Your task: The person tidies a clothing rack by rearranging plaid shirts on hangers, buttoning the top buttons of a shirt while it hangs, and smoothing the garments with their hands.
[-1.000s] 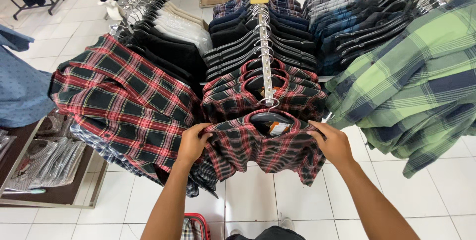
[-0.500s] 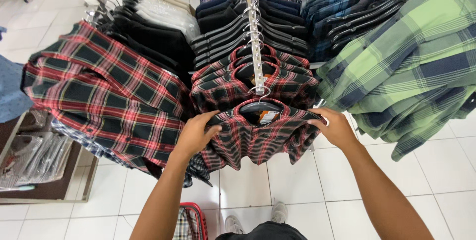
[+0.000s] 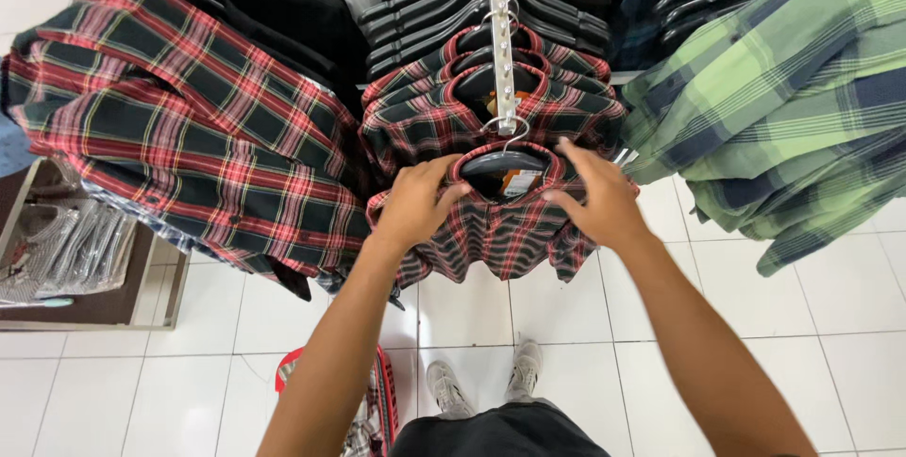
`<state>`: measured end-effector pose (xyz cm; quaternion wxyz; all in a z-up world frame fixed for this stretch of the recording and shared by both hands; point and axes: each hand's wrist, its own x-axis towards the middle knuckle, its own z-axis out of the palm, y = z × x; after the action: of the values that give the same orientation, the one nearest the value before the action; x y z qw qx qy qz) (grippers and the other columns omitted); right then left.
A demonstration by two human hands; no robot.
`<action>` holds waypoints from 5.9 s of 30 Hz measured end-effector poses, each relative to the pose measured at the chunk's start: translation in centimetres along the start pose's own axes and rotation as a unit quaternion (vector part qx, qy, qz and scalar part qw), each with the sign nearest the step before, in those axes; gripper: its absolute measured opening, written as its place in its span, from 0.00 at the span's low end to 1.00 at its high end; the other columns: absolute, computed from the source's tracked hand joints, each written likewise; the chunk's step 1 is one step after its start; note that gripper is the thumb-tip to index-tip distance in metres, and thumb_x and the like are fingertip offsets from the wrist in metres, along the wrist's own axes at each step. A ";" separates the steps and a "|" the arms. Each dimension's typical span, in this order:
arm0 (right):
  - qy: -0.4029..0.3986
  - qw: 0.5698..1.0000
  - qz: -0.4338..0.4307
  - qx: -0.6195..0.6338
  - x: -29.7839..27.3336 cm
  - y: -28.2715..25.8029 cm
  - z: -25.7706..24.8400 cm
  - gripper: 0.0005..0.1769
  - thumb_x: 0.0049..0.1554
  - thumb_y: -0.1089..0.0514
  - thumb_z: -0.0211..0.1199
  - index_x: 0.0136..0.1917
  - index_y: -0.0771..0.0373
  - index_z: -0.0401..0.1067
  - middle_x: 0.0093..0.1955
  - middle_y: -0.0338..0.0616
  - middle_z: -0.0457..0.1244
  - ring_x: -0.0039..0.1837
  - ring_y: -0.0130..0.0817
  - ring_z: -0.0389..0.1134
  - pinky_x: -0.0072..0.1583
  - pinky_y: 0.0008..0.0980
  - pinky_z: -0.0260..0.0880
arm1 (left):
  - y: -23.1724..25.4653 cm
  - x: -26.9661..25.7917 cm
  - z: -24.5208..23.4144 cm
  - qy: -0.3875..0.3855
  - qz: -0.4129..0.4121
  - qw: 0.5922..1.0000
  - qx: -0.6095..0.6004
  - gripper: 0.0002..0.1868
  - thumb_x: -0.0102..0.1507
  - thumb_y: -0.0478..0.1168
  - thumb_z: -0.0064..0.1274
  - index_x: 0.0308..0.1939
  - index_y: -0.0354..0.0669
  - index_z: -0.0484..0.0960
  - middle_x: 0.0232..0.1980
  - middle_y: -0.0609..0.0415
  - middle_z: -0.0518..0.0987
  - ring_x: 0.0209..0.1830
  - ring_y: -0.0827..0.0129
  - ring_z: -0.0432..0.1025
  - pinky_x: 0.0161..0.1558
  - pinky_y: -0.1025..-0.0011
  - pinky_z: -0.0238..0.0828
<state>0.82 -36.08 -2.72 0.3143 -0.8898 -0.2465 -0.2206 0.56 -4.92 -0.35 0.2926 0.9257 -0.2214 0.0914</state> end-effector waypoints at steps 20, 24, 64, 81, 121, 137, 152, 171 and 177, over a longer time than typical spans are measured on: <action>-0.195 0.916 0.290 -0.195 -2.6 -1.5 -3.0 0.62 0.51 0.27 0.62 0.84 0.66 0.47 0.71 0.67 0.61 0.71 0.63 0.64 0.65 0.61 0.68 | -2.5 -1.3 -1.6 -0.044 -0.043 0.992 0.107 0.21 0.72 0.57 0.45 0.64 0.56 0.75 0.49 0.57 0.81 0.54 0.61 0.76 0.60 0.57 0.67; -0.064 0.954 0.232 -0.180 -1.8 -3.5 -3.4 0.59 0.49 0.40 0.74 0.80 0.75 0.53 0.72 0.69 0.59 0.74 0.65 0.60 0.70 0.61 0.58 | -2.2 -1.4 -1.2 -0.030 -0.021 0.993 0.116 0.25 0.71 0.57 0.47 0.68 0.55 0.73 0.52 0.58 0.81 0.58 0.63 0.75 0.63 0.57 0.64; 0.006 0.998 0.025 -0.066 -1.4 1.7 3.9 0.25 0.63 0.39 0.58 0.71 0.47 0.70 0.52 0.28 0.66 0.56 0.29 0.69 0.62 0.40 0.62 | -4.4 -2.9 2.5 0.089 -0.087 0.992 0.007 0.12 0.68 0.51 0.55 0.54 0.60 0.83 0.48 0.69 0.84 0.51 0.74 0.77 0.62 0.68 0.60; 0.073 0.993 0.038 -0.085 4.6 3.1 2.9 0.22 0.62 0.40 0.62 0.68 0.44 0.74 0.46 0.29 0.69 0.49 0.28 0.71 0.60 0.35 0.58 | -3.8 2.9 -0.1 0.121 -0.077 0.989 0.028 0.12 0.67 0.50 0.54 0.52 0.56 0.82 0.47 0.63 0.84 0.50 0.66 0.77 0.57 0.66 0.62; -0.121 0.988 0.069 -0.064 11.6 8.3 4.0 0.51 0.57 0.20 0.46 0.84 0.45 0.47 0.87 0.48 0.39 0.87 0.52 0.36 0.78 0.61 0.35 | -4.4 11.4 -3.5 -0.075 -0.119 0.984 0.106 0.40 0.71 0.68 0.28 0.83 0.58 0.48 0.87 0.54 0.42 0.86 0.50 0.35 0.80 0.44 0.29; -0.012 0.970 0.239 -0.046 13.4 9.3 4.6 0.21 0.67 0.37 0.51 0.69 0.38 0.69 0.61 0.28 0.67 0.67 0.35 0.68 0.67 0.47 0.63 | -6.1 11.7 -1.9 -0.001 -0.094 0.995 0.037 0.38 0.70 0.67 0.36 0.81 0.59 0.56 0.86 0.57 0.48 0.86 0.53 0.35 0.79 0.46 0.25; 0.163 0.970 0.141 0.114 26.1 3.4 5.5 0.09 0.55 0.63 0.70 0.50 0.56 0.77 0.42 0.42 0.71 0.51 0.41 0.74 0.52 0.36 0.75 | 3.9 20.6 -5.8 0.063 -0.219 0.897 -0.379 0.54 0.59 0.57 0.62 0.84 0.58 0.50 0.81 0.41 0.57 0.80 0.44 0.52 0.76 0.51 0.53; 0.158 0.953 0.211 0.148 27.2 3.1 4.8 0.03 0.55 0.55 0.72 0.42 0.53 0.78 0.37 0.37 0.72 0.39 0.33 0.71 0.45 0.32 0.70 | 0.3 18.1 -3.7 0.064 -0.081 0.943 -0.315 0.37 0.71 0.58 0.46 0.79 0.45 0.62 0.78 0.42 0.64 0.80 0.50 0.55 0.77 0.54 0.50; 0.151 0.940 0.213 0.217 27.2 4.9 5.8 0.03 0.57 0.55 0.70 0.45 0.54 0.78 0.38 0.40 0.73 0.39 0.29 0.69 0.46 0.30 0.71 | 4.2 17.4 -6.7 0.114 0.185 0.962 -0.165 0.28 0.69 0.58 0.45 0.69 0.52 0.76 0.74 0.41 0.70 0.80 0.40 0.52 0.75 0.41 0.42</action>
<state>26.29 -27.35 5.88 0.5735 -0.7875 -0.0424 -0.2216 13.71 -10.30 12.43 0.4422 0.7910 -0.3664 0.2113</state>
